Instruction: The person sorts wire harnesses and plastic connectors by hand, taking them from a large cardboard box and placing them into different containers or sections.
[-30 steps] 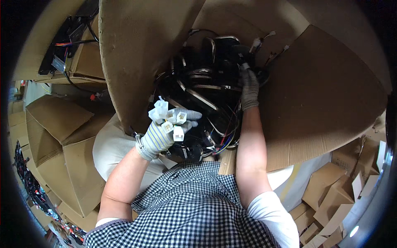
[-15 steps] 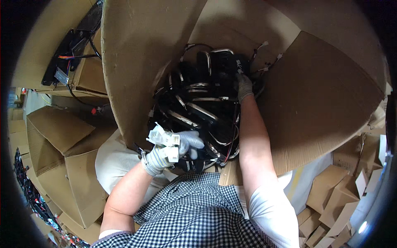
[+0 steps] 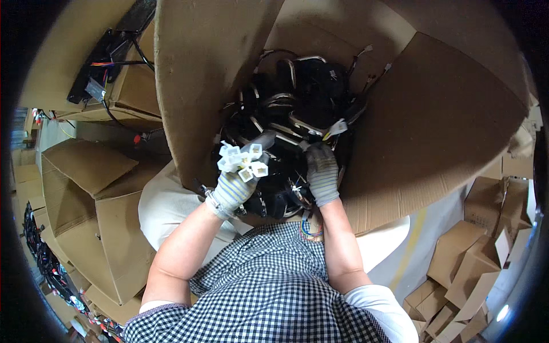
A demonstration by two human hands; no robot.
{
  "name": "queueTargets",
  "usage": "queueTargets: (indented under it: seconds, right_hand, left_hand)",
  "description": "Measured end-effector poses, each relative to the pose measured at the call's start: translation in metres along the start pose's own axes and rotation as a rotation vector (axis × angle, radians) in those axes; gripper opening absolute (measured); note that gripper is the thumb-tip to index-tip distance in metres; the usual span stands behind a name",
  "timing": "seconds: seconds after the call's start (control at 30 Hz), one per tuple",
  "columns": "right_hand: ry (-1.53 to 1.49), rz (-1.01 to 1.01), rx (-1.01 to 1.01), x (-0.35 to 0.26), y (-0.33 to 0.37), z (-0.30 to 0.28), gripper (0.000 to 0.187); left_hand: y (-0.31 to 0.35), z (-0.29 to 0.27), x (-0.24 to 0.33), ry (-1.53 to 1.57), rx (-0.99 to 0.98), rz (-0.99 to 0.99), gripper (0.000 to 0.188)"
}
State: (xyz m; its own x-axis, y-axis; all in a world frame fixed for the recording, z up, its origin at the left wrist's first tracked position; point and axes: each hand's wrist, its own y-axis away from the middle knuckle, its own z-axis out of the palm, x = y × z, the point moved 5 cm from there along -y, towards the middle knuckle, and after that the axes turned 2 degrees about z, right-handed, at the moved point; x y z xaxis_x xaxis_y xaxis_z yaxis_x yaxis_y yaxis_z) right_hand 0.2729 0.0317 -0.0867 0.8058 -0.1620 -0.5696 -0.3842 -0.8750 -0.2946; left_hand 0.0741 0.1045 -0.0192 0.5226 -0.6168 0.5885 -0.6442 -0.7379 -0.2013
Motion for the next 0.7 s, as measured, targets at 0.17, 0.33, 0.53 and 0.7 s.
queueTargets:
  seconds: [0.17,0.33,0.53,0.7]
  right_hand:
    - [-0.043,-0.226,-0.4,-0.082,0.022,-0.009,0.025]
    - [-0.63,0.24,-0.439,-0.062,0.056,0.001,0.02]
    - [-1.034,0.718,-0.314,-0.051,0.067,-0.091,0.024]
    - [-1.001,0.628,-0.354,-0.084,0.03,-0.134,0.037]
  left_hand:
    - [0.001,-0.001,0.026,0.31,0.018,0.277,0.029]
    - [0.005,0.019,0.038,1.44,-0.383,-0.233,0.052]
    - [0.007,0.021,0.033,1.474,-0.455,-0.318,0.052]
    - [0.02,0.041,0.005,0.893,-0.444,-0.094,0.039]
